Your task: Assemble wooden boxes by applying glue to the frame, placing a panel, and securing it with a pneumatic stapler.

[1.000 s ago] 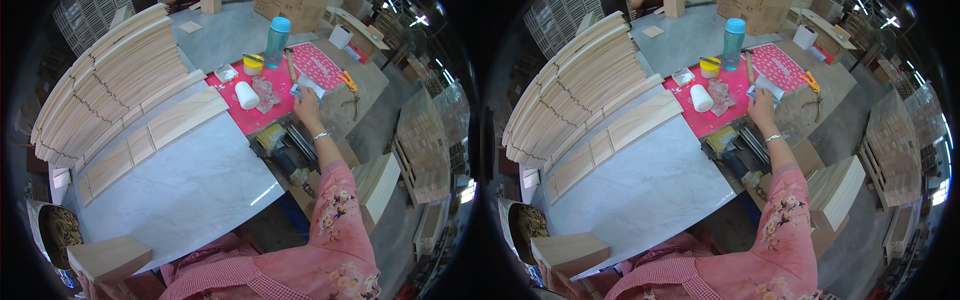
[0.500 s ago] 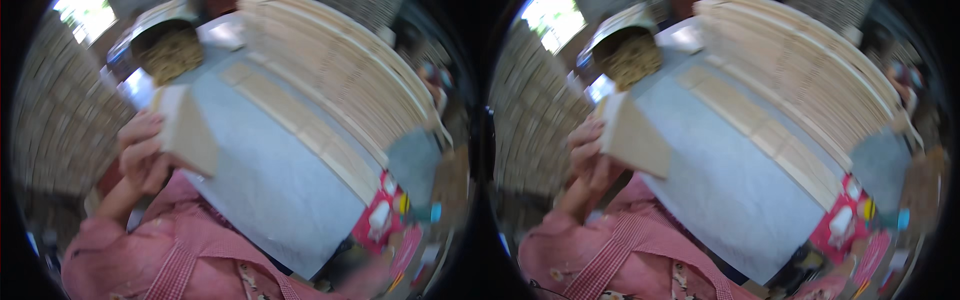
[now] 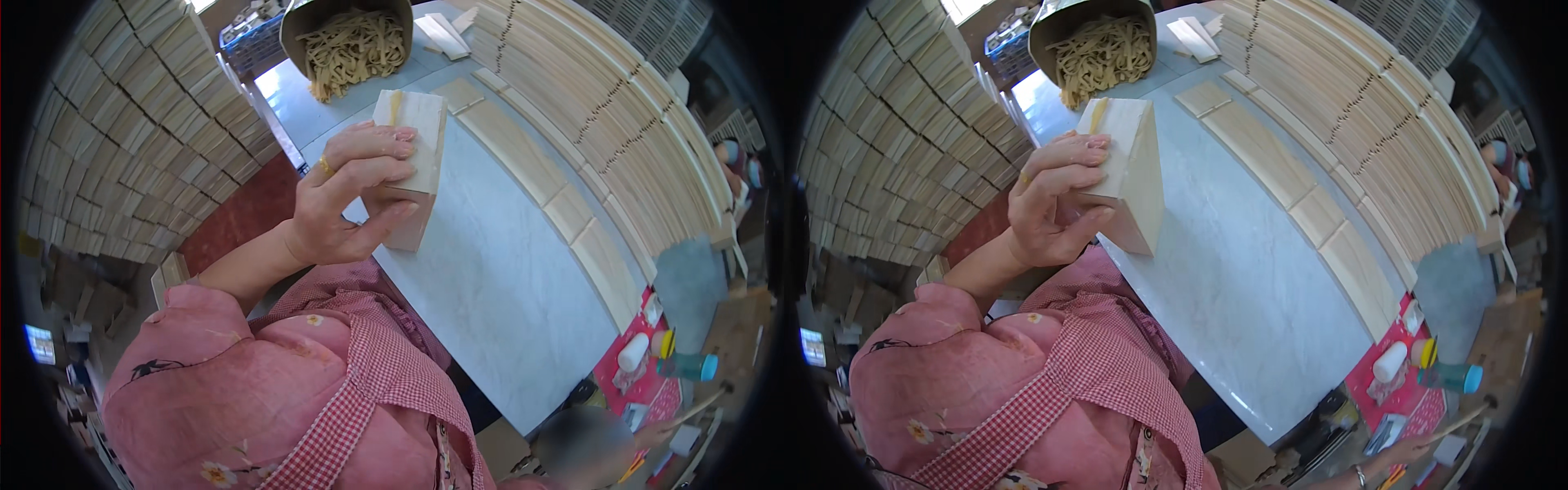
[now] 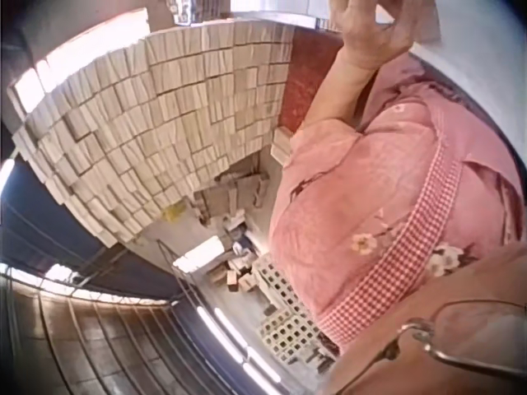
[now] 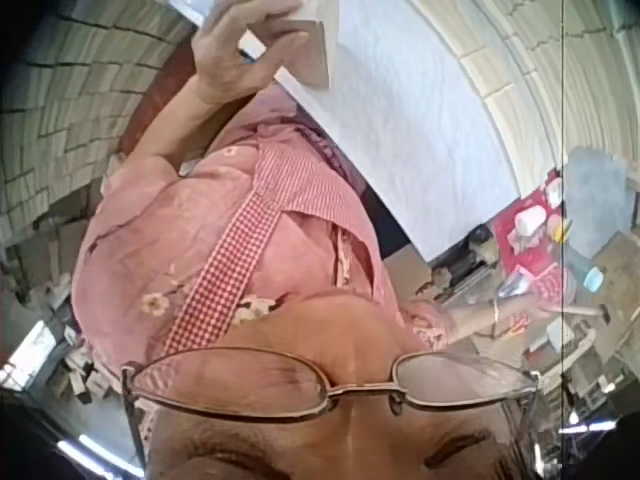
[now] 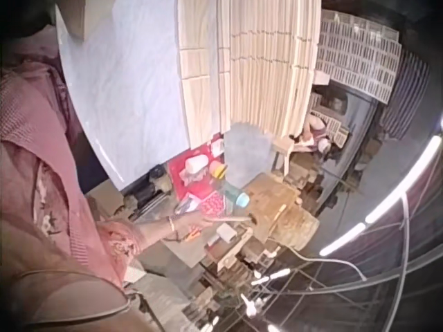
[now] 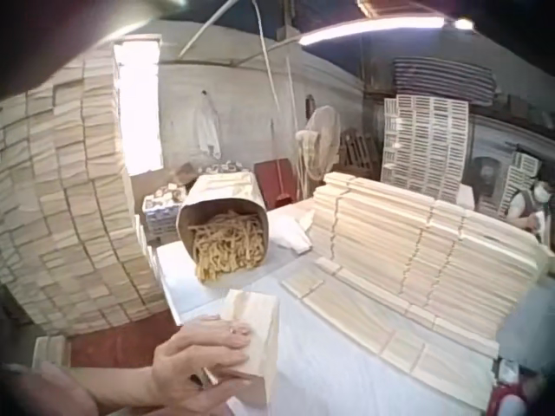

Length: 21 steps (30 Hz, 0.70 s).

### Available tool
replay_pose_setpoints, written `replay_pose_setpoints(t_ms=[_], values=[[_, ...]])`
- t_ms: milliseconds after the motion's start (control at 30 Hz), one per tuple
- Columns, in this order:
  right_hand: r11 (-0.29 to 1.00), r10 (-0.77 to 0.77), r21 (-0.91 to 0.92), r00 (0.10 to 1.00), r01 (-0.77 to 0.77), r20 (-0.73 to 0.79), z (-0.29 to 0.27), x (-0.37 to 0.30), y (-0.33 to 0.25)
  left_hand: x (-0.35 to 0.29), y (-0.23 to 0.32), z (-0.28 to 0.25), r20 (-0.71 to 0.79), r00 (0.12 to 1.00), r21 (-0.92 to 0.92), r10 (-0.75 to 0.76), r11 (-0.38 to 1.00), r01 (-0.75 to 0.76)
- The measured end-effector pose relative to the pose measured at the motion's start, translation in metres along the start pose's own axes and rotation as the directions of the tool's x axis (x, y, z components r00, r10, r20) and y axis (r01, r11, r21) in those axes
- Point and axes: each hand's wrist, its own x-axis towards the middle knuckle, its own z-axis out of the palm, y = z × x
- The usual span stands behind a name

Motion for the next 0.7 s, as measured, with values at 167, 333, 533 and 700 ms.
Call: replay_pose_setpoints(t_ms=[167,333,533,700], values=[[0.898,0.093,0.334,0.865,-0.287,0.494,-0.091,-0.067,-0.194,0.0,-0.004,0.007,-0.09,0.993,0.026,0.073,0.997,-0.071],[0.754,-0.425,0.656,0.741,-0.028,0.521,-0.153,-0.141,-0.349,0.009,-0.002,-0.004,-0.034,0.994,0.032,0.104,0.994,-0.102],[0.617,-0.728,0.764,0.507,0.19,0.462,-0.213,-0.152,-0.436,0.004,-0.011,-0.009,-0.062,0.996,-0.067,0.068,0.995,-0.072],[0.672,-0.724,0.7,0.409,0.241,0.555,-0.239,-0.152,-0.468,0.005,-0.008,-0.016,-0.044,0.998,-0.007,0.048,0.999,-0.048]])
